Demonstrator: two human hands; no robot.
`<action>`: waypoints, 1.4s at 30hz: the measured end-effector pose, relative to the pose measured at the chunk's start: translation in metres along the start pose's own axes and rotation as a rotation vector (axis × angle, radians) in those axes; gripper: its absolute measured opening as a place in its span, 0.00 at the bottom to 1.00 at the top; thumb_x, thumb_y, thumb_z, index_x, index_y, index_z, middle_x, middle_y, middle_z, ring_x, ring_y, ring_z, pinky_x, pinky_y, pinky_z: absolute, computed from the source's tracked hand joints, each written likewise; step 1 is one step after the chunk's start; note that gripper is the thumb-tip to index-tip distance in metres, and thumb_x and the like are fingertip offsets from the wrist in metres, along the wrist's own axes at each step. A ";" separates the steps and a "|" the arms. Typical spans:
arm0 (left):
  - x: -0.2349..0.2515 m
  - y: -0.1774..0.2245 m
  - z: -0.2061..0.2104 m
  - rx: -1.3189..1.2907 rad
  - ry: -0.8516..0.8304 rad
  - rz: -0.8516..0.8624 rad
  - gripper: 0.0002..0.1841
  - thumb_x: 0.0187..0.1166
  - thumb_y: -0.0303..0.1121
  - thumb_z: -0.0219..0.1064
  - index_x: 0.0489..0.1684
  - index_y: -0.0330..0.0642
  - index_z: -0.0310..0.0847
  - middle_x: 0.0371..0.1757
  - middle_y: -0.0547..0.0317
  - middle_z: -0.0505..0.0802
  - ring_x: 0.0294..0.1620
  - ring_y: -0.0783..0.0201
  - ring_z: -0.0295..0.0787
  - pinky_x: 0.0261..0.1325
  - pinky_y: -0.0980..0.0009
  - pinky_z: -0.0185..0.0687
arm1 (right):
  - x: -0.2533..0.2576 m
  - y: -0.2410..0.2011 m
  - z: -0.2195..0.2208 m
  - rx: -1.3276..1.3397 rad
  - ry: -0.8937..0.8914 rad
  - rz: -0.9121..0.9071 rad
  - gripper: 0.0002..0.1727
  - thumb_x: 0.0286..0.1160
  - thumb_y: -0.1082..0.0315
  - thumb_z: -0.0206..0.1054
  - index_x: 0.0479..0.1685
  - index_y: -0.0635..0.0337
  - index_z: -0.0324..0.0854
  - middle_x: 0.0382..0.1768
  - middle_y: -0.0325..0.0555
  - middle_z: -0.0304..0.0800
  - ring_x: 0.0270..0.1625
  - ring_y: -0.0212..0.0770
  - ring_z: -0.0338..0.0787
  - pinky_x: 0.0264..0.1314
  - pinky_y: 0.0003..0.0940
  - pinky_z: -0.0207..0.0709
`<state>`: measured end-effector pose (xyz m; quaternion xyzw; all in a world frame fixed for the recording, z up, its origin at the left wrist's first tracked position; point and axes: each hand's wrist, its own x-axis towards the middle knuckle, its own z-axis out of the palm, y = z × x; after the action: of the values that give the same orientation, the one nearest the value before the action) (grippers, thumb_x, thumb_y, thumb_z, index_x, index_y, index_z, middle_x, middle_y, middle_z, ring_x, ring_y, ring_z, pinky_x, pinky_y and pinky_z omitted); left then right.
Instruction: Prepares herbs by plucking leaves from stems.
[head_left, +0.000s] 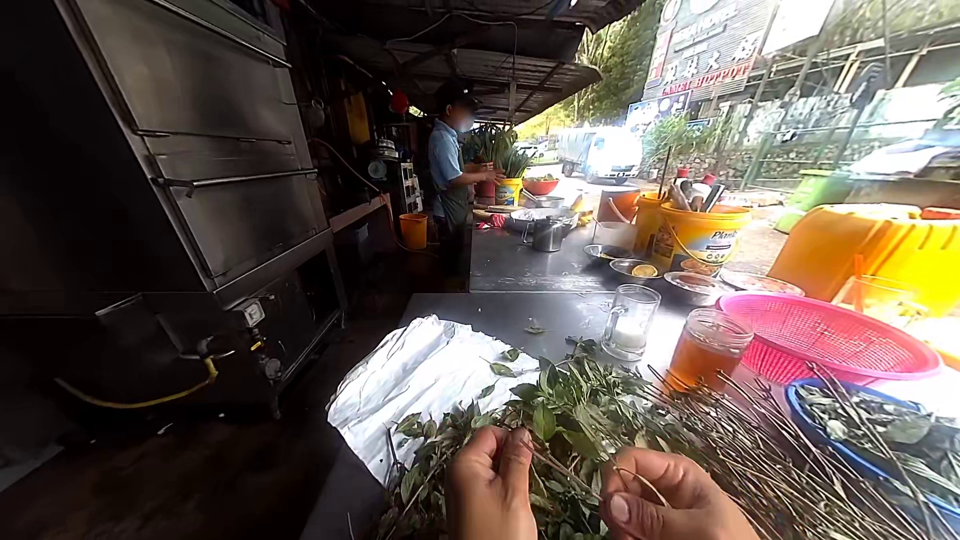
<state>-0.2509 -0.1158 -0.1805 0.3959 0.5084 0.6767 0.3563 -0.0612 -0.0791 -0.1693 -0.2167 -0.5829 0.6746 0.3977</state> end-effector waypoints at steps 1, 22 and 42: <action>0.003 0.002 -0.005 0.180 -0.041 0.086 0.09 0.81 0.28 0.64 0.29 0.39 0.84 0.17 0.66 0.78 0.14 0.74 0.69 0.19 0.75 0.68 | -0.002 -0.003 0.000 -0.033 0.019 -0.012 0.08 0.74 0.77 0.69 0.31 0.54 0.88 0.23 0.39 0.88 0.14 0.24 0.75 0.12 0.20 0.66; 0.022 0.028 -0.054 0.268 -0.397 0.461 0.04 0.74 0.28 0.74 0.37 0.40 0.94 0.33 0.66 0.95 0.33 0.76 0.90 0.40 0.77 0.88 | -0.003 -0.020 -0.044 -0.344 0.170 0.039 0.05 0.66 0.72 0.75 0.28 0.50 0.88 0.18 0.37 0.86 0.10 0.25 0.72 0.09 0.20 0.63; 0.016 -0.003 -0.027 0.889 -0.224 0.918 0.09 0.73 0.35 0.63 0.25 0.51 0.87 0.19 0.69 0.85 0.19 0.73 0.78 0.19 0.72 0.71 | -0.005 -0.004 -0.009 -0.864 -0.013 -0.202 0.04 0.64 0.75 0.74 0.32 0.55 0.89 0.27 0.33 0.91 0.25 0.24 0.85 0.26 0.23 0.80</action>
<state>-0.2818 -0.1116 -0.1851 0.7508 0.4787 0.4400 -0.1163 -0.0499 -0.0774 -0.1684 -0.3008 -0.8320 0.3284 0.3309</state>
